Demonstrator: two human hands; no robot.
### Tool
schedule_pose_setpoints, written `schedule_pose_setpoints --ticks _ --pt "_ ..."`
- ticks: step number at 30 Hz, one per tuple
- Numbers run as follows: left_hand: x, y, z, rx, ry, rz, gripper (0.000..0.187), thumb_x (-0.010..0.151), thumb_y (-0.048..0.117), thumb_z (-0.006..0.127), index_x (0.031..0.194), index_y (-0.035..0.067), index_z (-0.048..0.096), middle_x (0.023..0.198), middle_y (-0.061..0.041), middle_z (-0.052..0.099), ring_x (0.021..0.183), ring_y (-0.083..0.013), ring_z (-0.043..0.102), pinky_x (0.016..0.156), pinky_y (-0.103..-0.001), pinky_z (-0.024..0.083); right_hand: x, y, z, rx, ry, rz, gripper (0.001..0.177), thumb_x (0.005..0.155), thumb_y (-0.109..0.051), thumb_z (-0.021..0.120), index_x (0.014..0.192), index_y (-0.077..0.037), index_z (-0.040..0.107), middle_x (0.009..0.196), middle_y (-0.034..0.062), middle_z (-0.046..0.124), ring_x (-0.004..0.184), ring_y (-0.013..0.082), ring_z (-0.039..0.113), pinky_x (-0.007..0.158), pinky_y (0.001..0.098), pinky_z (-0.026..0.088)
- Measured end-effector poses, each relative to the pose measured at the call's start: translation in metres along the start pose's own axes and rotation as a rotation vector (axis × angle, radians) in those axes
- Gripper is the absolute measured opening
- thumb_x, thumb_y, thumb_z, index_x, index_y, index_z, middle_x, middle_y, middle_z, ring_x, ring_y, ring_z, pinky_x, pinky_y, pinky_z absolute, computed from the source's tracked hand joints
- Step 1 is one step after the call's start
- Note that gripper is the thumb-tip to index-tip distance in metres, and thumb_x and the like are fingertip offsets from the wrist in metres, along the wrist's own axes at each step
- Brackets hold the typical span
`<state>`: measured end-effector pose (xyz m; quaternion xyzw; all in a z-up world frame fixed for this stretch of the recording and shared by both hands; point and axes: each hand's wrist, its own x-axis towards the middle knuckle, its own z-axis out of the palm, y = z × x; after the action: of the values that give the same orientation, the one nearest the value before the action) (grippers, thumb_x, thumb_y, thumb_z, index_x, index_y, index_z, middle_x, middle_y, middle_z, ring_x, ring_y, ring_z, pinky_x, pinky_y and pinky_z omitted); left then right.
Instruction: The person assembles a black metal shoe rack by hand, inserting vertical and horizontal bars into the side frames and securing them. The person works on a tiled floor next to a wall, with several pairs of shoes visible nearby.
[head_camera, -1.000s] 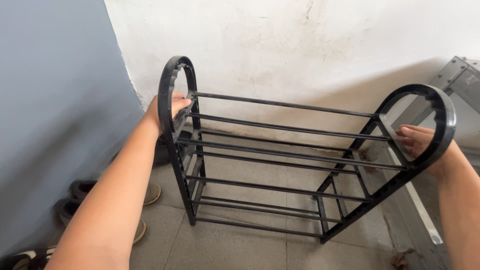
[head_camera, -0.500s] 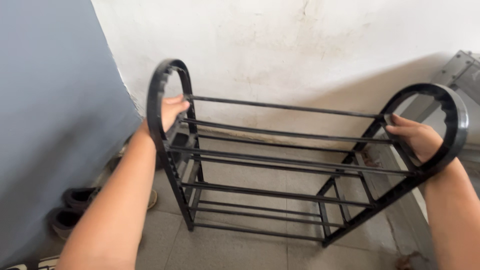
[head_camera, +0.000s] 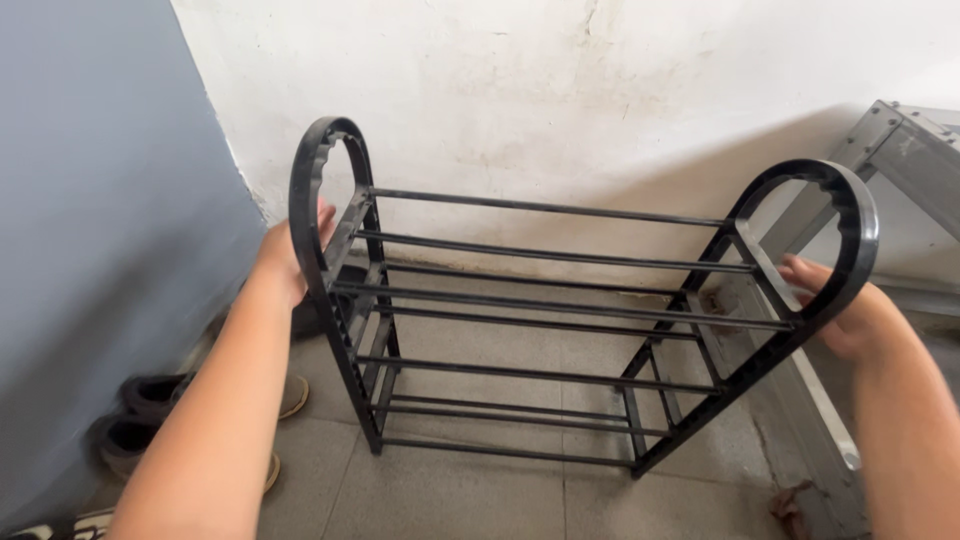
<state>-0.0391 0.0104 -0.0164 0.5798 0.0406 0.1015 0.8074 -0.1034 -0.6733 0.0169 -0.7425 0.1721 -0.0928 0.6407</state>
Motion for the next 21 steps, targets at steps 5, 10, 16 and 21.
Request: schedule_pose_setpoints --ticks 5,10,16,21 --pt "-0.07 0.016 -0.008 -0.117 0.042 -0.111 0.051 0.098 0.048 0.056 0.136 0.014 0.061 0.123 0.0 0.069 0.104 -0.0125 0.064 0.087 -0.028 0.052 -0.069 -0.001 -0.029 -0.317 -0.066 0.131 0.039 0.096 0.001 0.054 0.133 0.007 0.067 0.124 0.0216 0.073 0.11 0.0316 0.072 0.098 0.0427 0.059" --pt "-0.103 0.021 0.012 -0.071 0.024 -0.077 0.047 0.102 0.04 0.054 0.135 0.011 0.069 0.121 -0.002 0.069 0.098 -0.0163 0.06 0.087 -0.032 0.05 -0.097 -0.003 -0.024 -0.418 -0.159 0.125 0.036 0.091 0.002 0.063 0.126 0.004 0.069 0.121 0.0229 0.074 0.109 0.032 0.072 0.1 0.0429 0.058" --pt "-0.109 0.004 0.015 -0.098 0.087 -0.016 0.043 0.1 0.038 0.053 0.132 0.014 0.069 0.132 -0.002 0.068 0.117 -0.016 0.061 0.099 -0.033 0.046 -0.091 0.009 -0.009 -0.437 -0.137 0.007 0.029 0.082 0.004 0.076 0.111 0.008 0.073 0.112 0.0236 0.076 0.099 0.0339 0.075 0.091 0.0433 0.063" --pt "-0.091 -0.015 0.003 -0.07 0.15 0.026 0.045 0.101 0.039 0.055 0.131 0.009 0.071 0.138 -0.005 0.066 0.129 -0.0156 0.056 0.11 -0.031 0.038 -0.095 0.006 0.002 -0.448 -0.111 0.012 0.026 0.082 0.003 0.076 0.108 0.006 0.075 0.111 0.0213 0.077 0.097 0.0323 0.075 0.09 0.0439 0.063"
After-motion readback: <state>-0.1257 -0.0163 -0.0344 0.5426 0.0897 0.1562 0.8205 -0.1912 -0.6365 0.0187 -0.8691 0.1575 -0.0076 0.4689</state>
